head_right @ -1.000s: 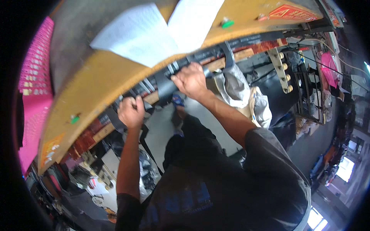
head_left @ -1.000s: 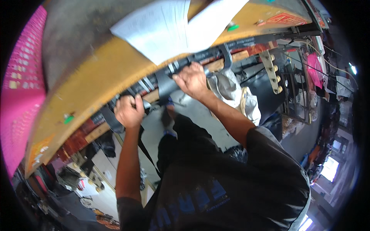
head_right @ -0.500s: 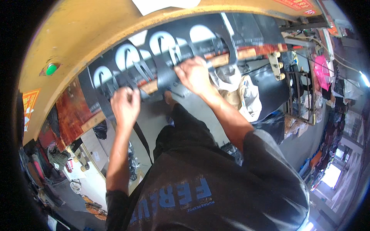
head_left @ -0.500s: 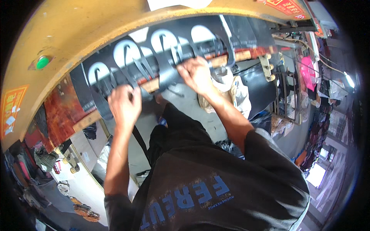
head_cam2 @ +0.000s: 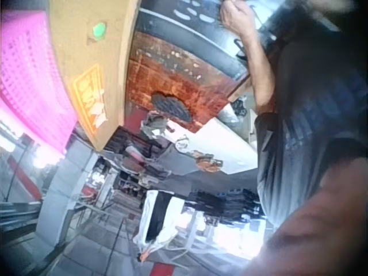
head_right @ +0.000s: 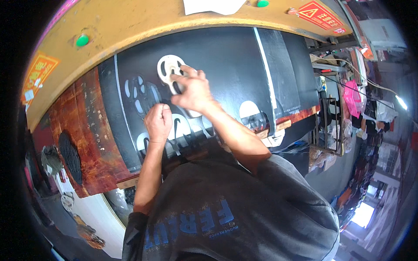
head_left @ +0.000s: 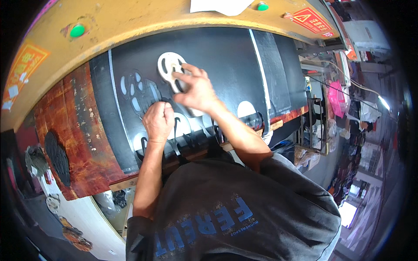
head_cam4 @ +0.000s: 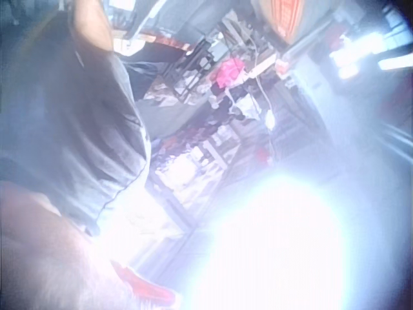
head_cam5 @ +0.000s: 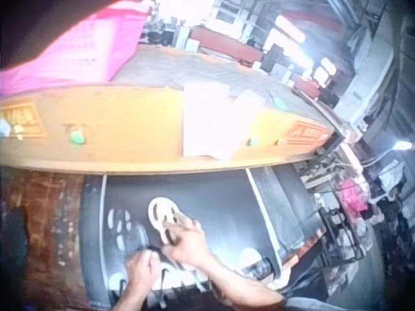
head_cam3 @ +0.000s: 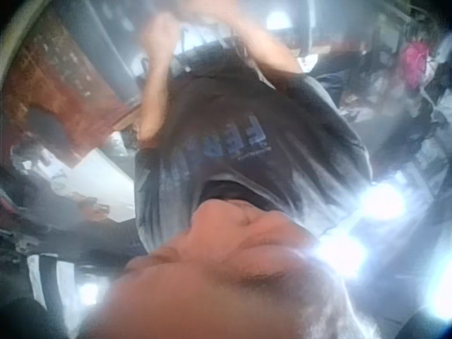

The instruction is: The person removes excess material from a black cut sheet on a workbench, separating the desired white shapes from the surrounding waste. The person repeatedly picks up and discards the weeded material while keeping the cut shapes on the sheet.

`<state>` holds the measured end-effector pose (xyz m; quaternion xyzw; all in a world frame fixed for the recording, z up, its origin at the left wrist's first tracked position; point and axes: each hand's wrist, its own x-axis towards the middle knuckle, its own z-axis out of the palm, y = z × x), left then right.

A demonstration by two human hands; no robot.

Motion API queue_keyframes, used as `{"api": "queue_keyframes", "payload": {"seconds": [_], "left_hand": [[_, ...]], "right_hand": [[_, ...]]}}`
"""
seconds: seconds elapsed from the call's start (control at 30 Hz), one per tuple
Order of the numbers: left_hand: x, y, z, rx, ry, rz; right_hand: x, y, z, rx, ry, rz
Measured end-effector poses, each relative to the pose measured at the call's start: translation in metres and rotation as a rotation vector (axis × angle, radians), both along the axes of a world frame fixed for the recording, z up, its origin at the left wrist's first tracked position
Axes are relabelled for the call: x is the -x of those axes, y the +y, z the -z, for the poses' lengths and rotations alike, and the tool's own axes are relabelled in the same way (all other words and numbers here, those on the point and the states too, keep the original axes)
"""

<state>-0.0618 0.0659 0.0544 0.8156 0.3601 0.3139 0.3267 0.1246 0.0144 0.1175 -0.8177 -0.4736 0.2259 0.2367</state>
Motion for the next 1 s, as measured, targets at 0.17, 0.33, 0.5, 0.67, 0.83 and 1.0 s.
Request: {"api": "queue_keyframes", "payload": {"seconds": [0.17, 0.33, 0.5, 0.67, 0.83, 1.0], "left_hand": [[0.009, -0.024, -0.013, -0.042, 0.091, 0.023], [0.0, -0.027, -0.021, -0.084, 0.218, 0.03], [0.0, -0.028, -0.017, -0.11, 0.226, 0.015], [-0.001, -0.027, -0.015, -0.109, 0.181, 0.001], [-0.002, -0.027, -0.016, -0.079, 0.095, -0.077], [-0.004, -0.02, -0.016, -0.068, 0.135, -0.027]], "right_hand": [[-0.047, -0.022, -0.024, -0.152, 0.815, 0.096], [-0.054, -0.014, -0.036, -0.124, 0.913, 0.214], [-0.081, -0.027, -0.057, -0.383, 0.765, 0.399], [-0.1, -0.07, -0.088, -0.436, 0.528, 0.303], [-0.087, -0.108, -0.09, -0.544, 0.873, 0.435], [-0.073, -0.118, -0.046, -0.338, 0.172, 0.193]]}}
